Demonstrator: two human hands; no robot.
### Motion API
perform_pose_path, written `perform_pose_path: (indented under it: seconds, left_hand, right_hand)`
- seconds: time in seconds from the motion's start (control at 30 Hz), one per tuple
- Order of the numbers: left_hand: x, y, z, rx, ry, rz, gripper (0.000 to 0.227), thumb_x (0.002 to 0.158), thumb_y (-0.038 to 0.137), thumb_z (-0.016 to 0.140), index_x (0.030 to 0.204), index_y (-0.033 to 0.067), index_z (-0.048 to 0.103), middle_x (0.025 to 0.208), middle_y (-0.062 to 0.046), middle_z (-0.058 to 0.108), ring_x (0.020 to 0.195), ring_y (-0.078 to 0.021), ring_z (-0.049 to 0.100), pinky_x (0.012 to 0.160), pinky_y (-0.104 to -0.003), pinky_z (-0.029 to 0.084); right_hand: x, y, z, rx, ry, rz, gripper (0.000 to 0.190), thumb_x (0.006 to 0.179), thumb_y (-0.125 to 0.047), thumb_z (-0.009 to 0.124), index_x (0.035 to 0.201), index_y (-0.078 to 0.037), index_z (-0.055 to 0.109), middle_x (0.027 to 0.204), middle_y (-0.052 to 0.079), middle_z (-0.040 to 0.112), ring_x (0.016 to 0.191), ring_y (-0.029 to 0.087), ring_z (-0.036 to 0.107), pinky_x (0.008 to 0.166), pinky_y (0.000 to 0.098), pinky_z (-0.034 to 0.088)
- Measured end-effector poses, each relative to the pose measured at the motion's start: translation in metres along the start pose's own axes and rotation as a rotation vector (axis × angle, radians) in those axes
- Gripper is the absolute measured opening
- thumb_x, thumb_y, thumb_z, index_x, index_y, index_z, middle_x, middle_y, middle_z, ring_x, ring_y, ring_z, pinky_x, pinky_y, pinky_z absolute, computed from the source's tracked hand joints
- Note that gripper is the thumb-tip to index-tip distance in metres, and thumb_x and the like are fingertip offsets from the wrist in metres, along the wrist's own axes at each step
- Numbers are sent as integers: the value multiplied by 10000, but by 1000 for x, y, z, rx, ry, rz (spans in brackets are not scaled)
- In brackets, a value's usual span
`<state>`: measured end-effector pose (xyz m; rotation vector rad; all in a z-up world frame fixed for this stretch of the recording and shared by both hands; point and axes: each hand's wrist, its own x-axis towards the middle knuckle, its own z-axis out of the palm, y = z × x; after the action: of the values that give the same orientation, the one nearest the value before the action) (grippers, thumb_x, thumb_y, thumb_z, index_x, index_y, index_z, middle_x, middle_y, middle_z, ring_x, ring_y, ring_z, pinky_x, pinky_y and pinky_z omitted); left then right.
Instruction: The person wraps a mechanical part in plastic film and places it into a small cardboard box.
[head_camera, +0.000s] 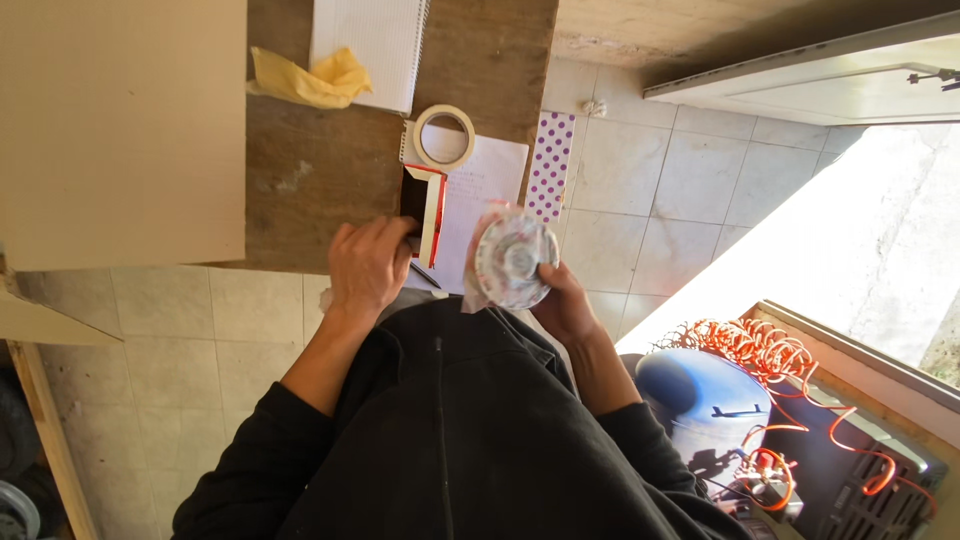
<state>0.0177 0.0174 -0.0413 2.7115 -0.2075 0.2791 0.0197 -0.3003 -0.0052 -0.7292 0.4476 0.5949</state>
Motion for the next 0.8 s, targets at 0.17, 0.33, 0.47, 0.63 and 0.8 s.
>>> perform_pose_path:
  seconds: [0.17,0.33,0.47,0.63,0.8]
  left_hand:
    - [-1,32,29,160,-62,98,81,979,268,753,931,292,693,779,53,563,693,-210,674,710,-389,456]
    - [-3,41,41,174,-188,86,70,979,303,775,960,269,717,806,41,620,747,-220,696,738,-405,435]
    - [-9,42,38,167,-197,131,192,903,309,822,980,244,659,824,28,608,779,-213,683,759,-398,445]
    - [-9,39,29,140,-188,185,231,878,238,858,988,181,662,817,-21,654,796,-237,720,758,-424,471]
    - [-35,19,63,-28,-266,264,93,1019,197,715,1077,175,646,896,-43,668,840,-272,723,772,-455,485]
  right_hand:
    - [-7,-34,36,127,-110,54,784,1004,-495,735,1620,-21,632,1417,245,805,1281,405,812,1057,636,674]
    - [-13,-41,104,293,-159,41,669,1042,-416,731,1538,32,710,1340,224,850,1229,359,846,1116,551,669]
    - [13,27,29,301,-131,44,772,1007,-467,671,1593,36,657,1398,301,802,1279,484,797,1163,682,596]
    - [19,41,11,213,-103,-73,841,997,-497,643,1656,23,594,1462,304,768,1312,478,783,1195,716,564]
    - [12,24,23,38,18,-244,726,1051,-412,620,1706,-98,586,1587,172,743,1412,392,749,1275,623,528]
